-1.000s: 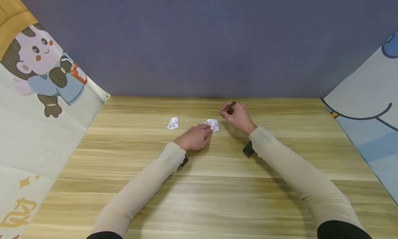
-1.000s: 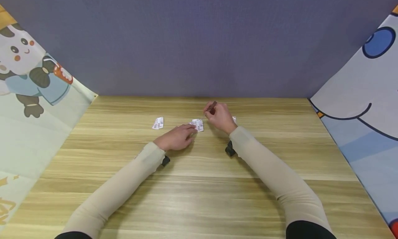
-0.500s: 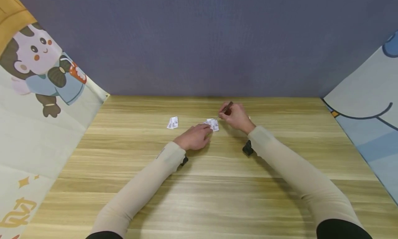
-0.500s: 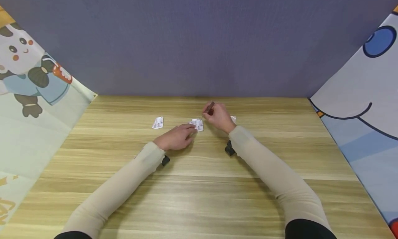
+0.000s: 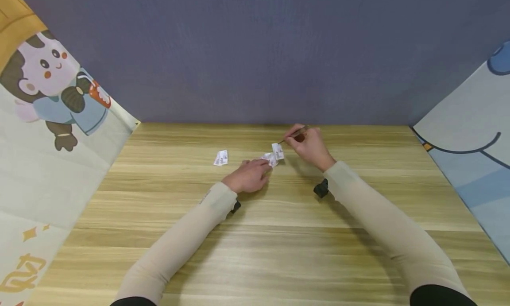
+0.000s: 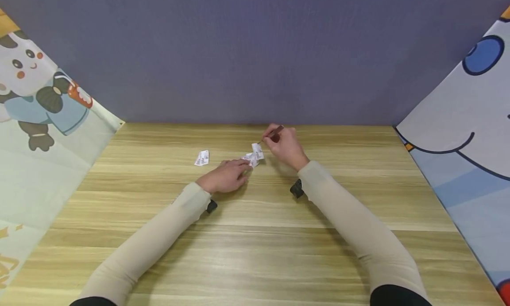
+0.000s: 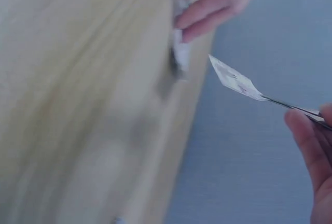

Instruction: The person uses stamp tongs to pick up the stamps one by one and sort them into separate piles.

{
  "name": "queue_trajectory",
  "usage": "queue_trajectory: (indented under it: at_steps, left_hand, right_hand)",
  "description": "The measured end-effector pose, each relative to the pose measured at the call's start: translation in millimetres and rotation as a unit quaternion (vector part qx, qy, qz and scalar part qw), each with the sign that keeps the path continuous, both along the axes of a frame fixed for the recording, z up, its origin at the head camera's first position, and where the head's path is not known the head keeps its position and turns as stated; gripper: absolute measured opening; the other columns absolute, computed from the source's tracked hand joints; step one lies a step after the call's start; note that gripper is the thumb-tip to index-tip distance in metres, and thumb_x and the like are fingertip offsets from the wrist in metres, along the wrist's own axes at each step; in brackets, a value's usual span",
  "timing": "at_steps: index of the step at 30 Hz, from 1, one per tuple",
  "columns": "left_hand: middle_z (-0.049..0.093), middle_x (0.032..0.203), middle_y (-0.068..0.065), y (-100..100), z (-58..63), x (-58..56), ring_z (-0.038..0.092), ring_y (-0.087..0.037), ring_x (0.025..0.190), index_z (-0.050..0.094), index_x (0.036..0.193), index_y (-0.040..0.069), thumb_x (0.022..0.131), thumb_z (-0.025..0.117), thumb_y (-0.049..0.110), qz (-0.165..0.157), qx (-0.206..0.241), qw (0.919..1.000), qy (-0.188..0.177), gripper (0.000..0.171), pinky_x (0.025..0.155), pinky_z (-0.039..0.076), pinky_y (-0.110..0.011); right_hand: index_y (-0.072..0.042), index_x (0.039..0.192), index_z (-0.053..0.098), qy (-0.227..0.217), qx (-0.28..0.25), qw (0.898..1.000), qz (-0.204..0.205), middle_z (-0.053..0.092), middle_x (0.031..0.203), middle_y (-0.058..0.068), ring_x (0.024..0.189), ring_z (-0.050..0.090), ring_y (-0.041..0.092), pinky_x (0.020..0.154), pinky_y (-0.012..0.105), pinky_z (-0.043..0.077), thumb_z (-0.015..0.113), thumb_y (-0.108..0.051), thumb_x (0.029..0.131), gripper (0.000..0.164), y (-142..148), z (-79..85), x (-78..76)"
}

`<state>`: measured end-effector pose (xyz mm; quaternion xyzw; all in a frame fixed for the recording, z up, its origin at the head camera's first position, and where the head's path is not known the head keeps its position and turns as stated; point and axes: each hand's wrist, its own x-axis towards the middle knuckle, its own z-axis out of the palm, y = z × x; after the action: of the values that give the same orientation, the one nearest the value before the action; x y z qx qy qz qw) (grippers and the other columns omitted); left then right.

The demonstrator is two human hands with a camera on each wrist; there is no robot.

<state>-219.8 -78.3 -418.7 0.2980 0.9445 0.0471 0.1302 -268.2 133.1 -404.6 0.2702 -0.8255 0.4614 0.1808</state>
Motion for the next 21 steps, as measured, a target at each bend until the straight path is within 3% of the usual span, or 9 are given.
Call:
queue_trajectory:
  at_steps: [5, 8, 12, 17, 21]
  left_hand:
    - [0.031, 0.151, -0.007, -4, 2.8, 0.0, 0.027, -0.024, 0.137, 0.042, 0.143, 0.013, 0.1, 0.044, 0.028, 0.009, 0.026, 0.9996, 0.011, 0.046, 0.109, 0.018, -0.054]
    - [0.033, 0.15, -0.007, -7, 7.8, -0.2, 0.028, -0.024, 0.136, 0.043, 0.143, 0.012, 0.1, 0.044, 0.026, 0.007, 0.049, 0.9985, 0.024, 0.045, 0.109, 0.017, -0.053]
    - [0.034, 0.149, -0.008, -12, 18.5, 0.2, 0.029, -0.023, 0.136, 0.045, 0.141, 0.011, 0.099, 0.046, 0.024, 0.006, 0.072, 0.9965, 0.041, 0.044, 0.108, 0.018, -0.051]
    - [0.032, 0.15, -0.008, -19, 29.5, 1.0, 0.027, -0.022, 0.137, 0.042, 0.143, 0.011, 0.099, 0.046, 0.024, 0.017, 0.082, 0.9952, 0.05, 0.046, 0.109, 0.018, -0.046]
    - [0.036, 0.147, -0.009, -26, 34.4, 1.9, 0.031, -0.024, 0.135, 0.044, 0.141, 0.009, 0.099, 0.046, 0.026, 0.02, 0.095, 0.993, 0.066, 0.045, 0.11, 0.019, -0.045]
  right_hand:
    - [-0.005, 0.083, 0.071, 0.036, -0.054, 0.998, 0.008, 0.068, 0.078, 0.005, 0.064, 0.064, 0.012, 0.057, 0.021, 0.053, 0.069, 0.002, 0.083, 0.007, 1, 20.6, 9.9]
    - [-0.001, 0.084, 0.071, 0.063, -0.07, 0.995, 0.014, 0.069, 0.079, 0.011, 0.064, 0.065, 0.011, 0.059, 0.021, 0.053, 0.068, 0.006, 0.083, 0.007, -1, 38.5, 23.5]
    - [0.004, 0.083, 0.069, 0.083, -0.082, 0.993, 0.024, 0.068, 0.082, 0.017, 0.067, 0.067, 0.019, 0.063, 0.024, 0.054, 0.066, 0.009, 0.082, 0.006, -5, 60.4, 42.1]
    - [0.005, 0.082, 0.067, 0.094, -0.093, 0.991, 0.029, 0.069, 0.084, 0.017, 0.067, 0.066, 0.031, 0.063, 0.032, 0.055, 0.066, 0.012, 0.081, 0.007, -9, 72.2, 51.0]
    - [0.006, 0.08, 0.066, 0.106, -0.103, 0.988, 0.035, 0.069, 0.083, 0.017, 0.067, 0.066, 0.032, 0.064, 0.033, 0.056, 0.066, 0.013, 0.08, 0.007, -16, 73.9, 52.9]
